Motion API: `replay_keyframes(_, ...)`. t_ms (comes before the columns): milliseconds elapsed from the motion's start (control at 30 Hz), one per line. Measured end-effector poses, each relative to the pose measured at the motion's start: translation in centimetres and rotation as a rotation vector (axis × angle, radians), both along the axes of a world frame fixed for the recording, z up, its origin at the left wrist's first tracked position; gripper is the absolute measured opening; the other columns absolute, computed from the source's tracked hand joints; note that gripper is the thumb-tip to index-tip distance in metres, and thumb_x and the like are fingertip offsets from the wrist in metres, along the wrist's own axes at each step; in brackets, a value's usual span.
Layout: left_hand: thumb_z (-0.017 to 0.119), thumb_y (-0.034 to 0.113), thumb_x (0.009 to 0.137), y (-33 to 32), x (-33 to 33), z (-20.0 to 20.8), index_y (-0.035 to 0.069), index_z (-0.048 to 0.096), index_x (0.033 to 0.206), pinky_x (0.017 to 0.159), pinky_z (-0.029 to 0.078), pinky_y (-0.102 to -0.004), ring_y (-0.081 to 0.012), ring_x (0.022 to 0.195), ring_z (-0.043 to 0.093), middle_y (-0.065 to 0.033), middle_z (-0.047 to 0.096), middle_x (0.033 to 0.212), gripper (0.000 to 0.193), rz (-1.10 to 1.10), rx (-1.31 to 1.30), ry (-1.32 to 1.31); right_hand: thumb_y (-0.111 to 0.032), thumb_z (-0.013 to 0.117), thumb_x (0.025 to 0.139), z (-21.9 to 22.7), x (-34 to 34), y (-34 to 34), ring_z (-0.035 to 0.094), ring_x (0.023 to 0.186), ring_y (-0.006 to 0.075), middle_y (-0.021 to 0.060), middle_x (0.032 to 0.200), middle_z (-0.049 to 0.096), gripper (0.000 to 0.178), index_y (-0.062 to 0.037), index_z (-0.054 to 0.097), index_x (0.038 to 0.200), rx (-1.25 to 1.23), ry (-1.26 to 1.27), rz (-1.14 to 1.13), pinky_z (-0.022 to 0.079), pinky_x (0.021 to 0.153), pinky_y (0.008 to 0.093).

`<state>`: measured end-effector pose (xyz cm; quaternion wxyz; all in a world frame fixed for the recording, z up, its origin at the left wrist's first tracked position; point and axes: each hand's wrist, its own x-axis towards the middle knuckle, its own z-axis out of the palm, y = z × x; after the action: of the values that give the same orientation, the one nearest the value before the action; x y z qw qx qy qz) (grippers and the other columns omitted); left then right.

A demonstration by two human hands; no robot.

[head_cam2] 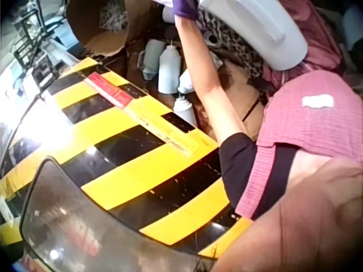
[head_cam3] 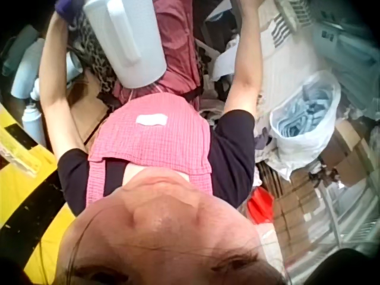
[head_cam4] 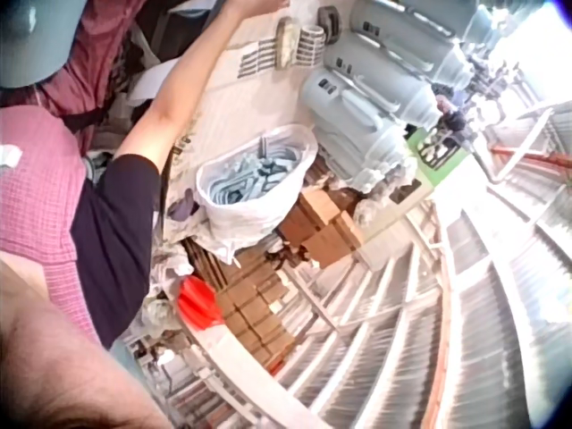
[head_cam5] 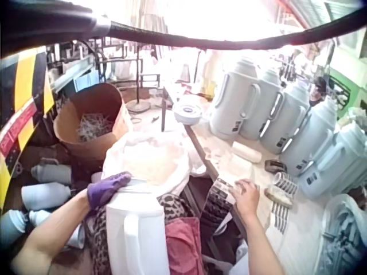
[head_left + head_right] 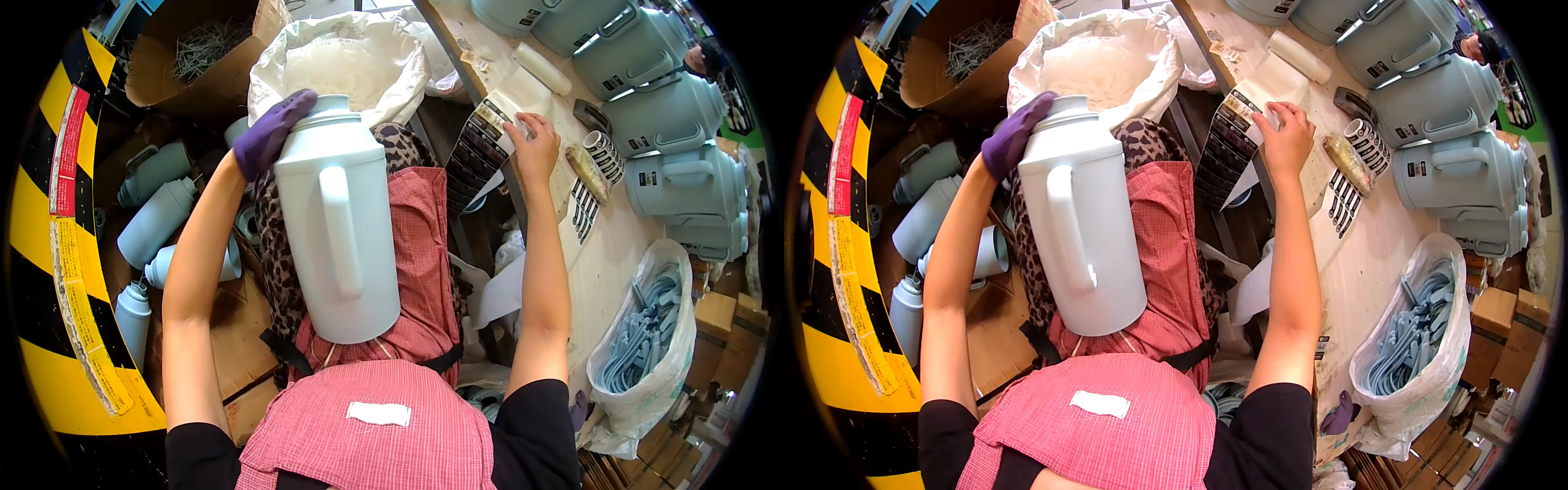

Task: The person assembles thermoses by applying labels to the outer flasks, inserting plastic liners, and attaching handles.

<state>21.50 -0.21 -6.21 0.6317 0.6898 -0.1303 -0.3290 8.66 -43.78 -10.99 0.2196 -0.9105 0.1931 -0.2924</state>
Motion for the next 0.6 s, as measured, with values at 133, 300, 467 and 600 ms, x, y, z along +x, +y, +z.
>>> replay_keyframes(133, 0.052, 0.042, 0.108, 0.0, 2.3, -5.2, -0.005, 0.054, 0.138, 0.1, 0.048, -0.025, -0.0134, 0.113, 0.062, -0.0113, 0.065, 0.126, 0.056, -0.006, 0.223, -0.539, -0.036, 0.08, 0.083, 0.3, 0.1, 1.0, 0.056, 0.112, 0.0285, 0.0001, 0.114, 0.069, 0.026, -0.017, 0.081, 0.1, -0.143, 0.052, -0.02, 0.045, 0.098, 0.0406)
replay_keyframes(300, 0.064, 0.026, 0.104, 1.9, -0.6, -5.0, -0.005, 0.058, 0.134, 0.099, 0.048, -0.0243, -0.0104, 0.112, 0.06, -0.0078, 0.066, 0.124, 0.044, 0.477, -0.283, -0.265, -0.034, 0.078, 0.085, 0.1, 0.3, 1.5, 0.064, 0.101, 0.0265, 0.0013, 0.105, 0.073, 0.025, -0.0132, 0.081, 0.098, -0.132, -0.003, -0.065, 0.047, 0.094, 0.0399)
replay_keyframes(467, 0.063, 0.022, 0.104, 4.9, -7.2, -4.4, -0.003, 0.064, 0.129, 0.098, 0.046, -0.0215, -0.0076, 0.11, 0.06, -0.0033, 0.067, 0.121, 0.035, 0.546, -0.174, -0.293, -0.031, 0.076, 0.088, 0.0, -0.3, 2.2, 0.071, 0.088, 0.0257, 0.0026, 0.102, 0.077, 0.022, -0.0139, 0.08, 0.1, -0.339, -0.048, -0.056, 0.051, 0.088, 0.0384)
replay_keyframes(600, 0.059, 0.018, 0.106, 6.6, -11.7, -5.5, -0.002, 0.067, 0.126, 0.1, 0.045, -0.0216, -0.0075, 0.109, 0.06, -0.003, 0.069, 0.121, 0.03, 0.61, -0.261, -0.311, -0.028, 0.075, 0.089, -0.7, -0.6, 3.2, 0.068, 0.093, 0.0227, -0.0027, 0.101, 0.075, 0.015, -0.0169, 0.08, 0.097, -0.487, -0.109, -0.046, 0.049, 0.088, 0.0381)
